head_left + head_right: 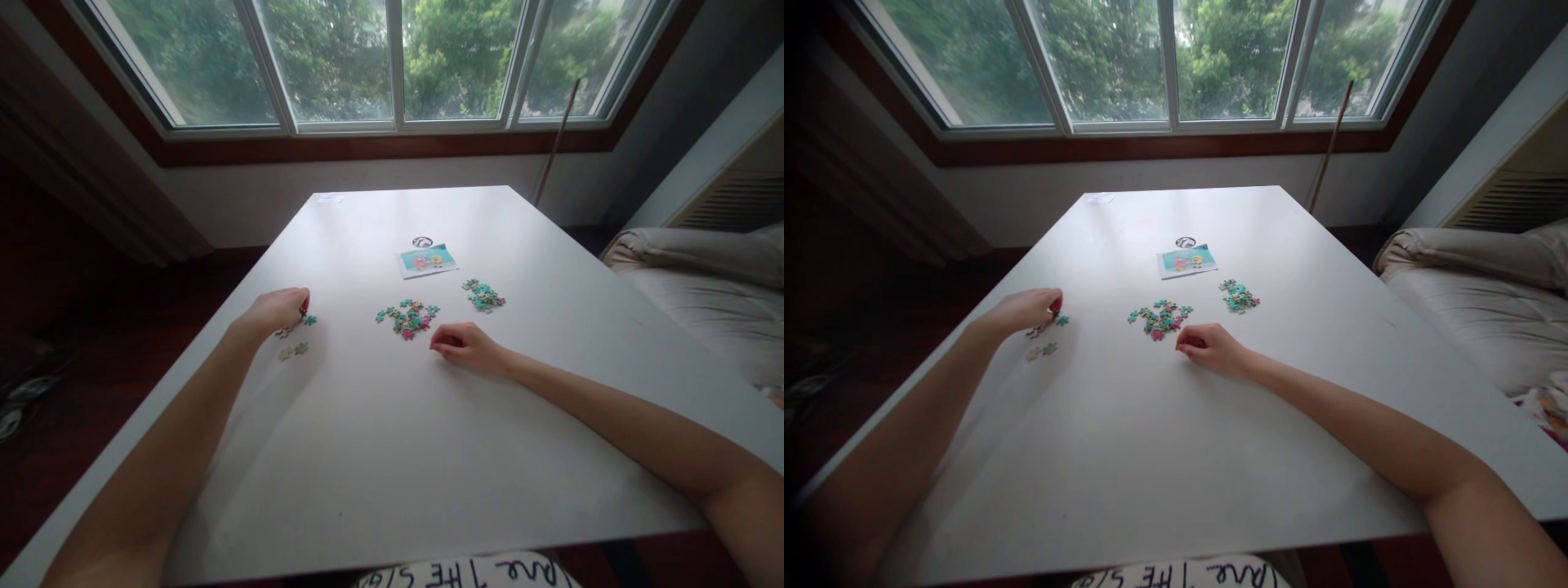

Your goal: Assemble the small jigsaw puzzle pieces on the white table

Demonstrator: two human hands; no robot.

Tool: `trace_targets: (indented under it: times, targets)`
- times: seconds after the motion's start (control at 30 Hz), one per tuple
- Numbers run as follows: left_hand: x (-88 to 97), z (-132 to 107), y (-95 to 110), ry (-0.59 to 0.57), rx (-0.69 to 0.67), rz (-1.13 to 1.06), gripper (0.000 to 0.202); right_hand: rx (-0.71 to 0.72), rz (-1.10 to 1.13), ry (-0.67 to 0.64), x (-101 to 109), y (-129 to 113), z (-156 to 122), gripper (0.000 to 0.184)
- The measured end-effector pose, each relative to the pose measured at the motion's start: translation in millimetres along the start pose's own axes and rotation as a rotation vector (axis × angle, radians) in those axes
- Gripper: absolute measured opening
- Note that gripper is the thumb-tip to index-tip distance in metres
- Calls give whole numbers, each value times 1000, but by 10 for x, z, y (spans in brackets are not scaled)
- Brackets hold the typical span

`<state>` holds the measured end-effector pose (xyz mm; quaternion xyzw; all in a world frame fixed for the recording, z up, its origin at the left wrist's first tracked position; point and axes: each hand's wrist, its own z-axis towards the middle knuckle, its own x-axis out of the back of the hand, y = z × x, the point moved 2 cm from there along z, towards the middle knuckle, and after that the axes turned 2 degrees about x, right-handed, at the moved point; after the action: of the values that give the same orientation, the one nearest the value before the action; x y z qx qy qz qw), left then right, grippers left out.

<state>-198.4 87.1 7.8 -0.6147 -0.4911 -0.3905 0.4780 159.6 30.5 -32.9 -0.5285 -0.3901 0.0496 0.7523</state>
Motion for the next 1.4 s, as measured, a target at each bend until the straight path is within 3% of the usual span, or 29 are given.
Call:
trace_targets:
  times: [0.3, 1.03, 1.4]
  targets:
    - [19, -12, 35, -5, -20, 37, 24, -5, 5, 1, 1, -24, -6, 20]
    - [190, -133, 240, 155, -45, 9, 27, 1, 2, -3, 5, -21, 0, 20]
    - [184, -135, 290, 169, -68, -16, 22, -1, 8, -7, -1, 1, 2, 20]
